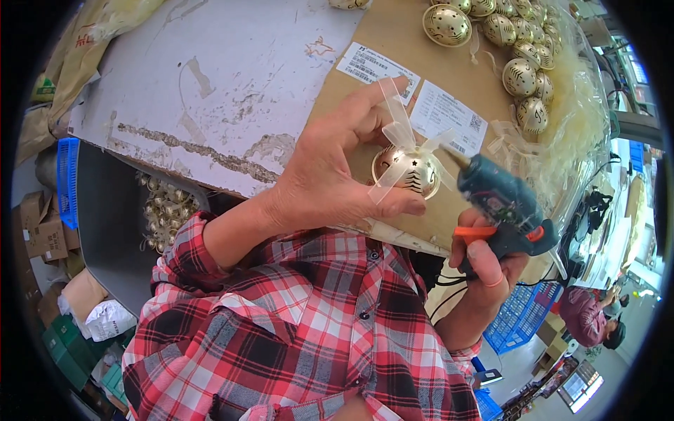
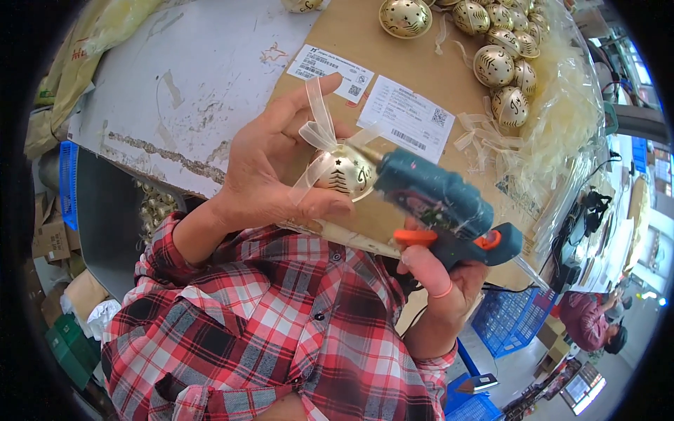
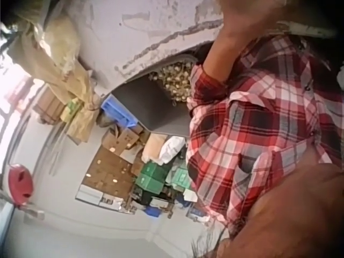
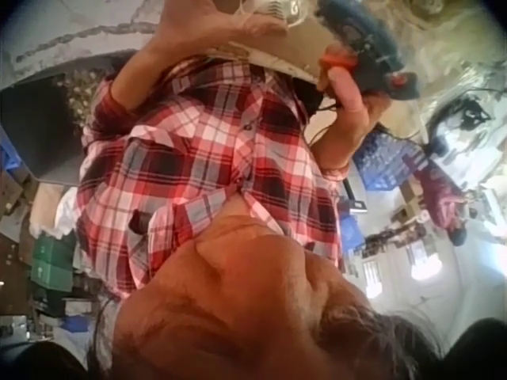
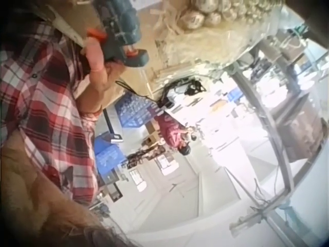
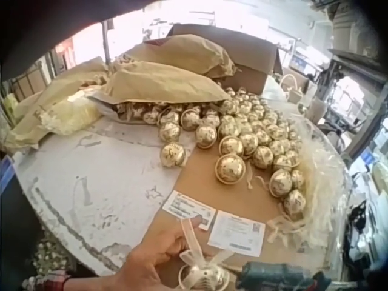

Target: Apply hot glue to gold-colored ornaments to attach hanging ribbons or hooks.

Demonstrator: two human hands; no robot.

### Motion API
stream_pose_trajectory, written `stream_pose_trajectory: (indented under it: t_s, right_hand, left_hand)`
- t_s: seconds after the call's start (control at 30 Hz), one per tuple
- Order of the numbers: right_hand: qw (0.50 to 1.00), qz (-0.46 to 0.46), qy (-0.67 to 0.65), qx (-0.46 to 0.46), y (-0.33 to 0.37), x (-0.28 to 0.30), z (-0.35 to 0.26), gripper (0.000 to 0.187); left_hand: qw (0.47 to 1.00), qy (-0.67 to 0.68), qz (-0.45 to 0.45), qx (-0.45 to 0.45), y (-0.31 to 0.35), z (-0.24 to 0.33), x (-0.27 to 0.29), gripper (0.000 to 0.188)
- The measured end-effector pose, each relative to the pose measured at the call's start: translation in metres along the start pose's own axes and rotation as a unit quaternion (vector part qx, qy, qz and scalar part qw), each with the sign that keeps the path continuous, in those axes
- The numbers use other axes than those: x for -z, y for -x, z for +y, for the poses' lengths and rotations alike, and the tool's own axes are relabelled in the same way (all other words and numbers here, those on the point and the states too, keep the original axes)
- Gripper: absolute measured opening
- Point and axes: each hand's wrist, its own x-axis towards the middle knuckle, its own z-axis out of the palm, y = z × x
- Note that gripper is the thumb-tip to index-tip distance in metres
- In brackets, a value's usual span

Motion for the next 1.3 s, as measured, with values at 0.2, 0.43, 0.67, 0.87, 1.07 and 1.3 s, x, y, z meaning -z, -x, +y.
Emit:
stream_pose_trajectory:
  t_s: [0.2,0.43,0.67,0.87,1.07,1.3]
  right_hand:
    - [0.996,-0.026,0.068,-0.054,-0.003,0.010,0.003,0.040]
    - [0.990,-0.080,0.061,-0.103,-0.017,0.010,-0.003,0.041]
    - [0.999,-0.024,0.005,-0.044,-0.028,0.032,0.006,0.031]
    - [0.992,-0.003,-0.114,-0.059,-0.033,0.023,0.012,0.036]
    - [0.989,-0.054,-0.128,-0.040,-0.036,0.014,0.024,0.038]
    - [0.989,-0.071,-0.125,-0.024,-0.028,0.008,0.026,0.037]
  left_hand:
    - [1.000,0.003,0.006,0.007,-0.001,0.001,0.001,0.106]
    - [0.996,-0.052,-0.014,-0.073,0.003,-0.011,0.009,0.107]
    - [0.975,-0.142,0.140,-0.096,0.040,0.041,0.077,0.061]
    - [0.660,-0.272,0.687,-0.132,0.230,0.027,0.295,0.025]
    - [0.642,-0.492,0.449,0.379,0.439,-0.105,0.404,0.017]
    - [0.799,-0.462,0.198,0.331,0.164,0.080,0.188,0.022]
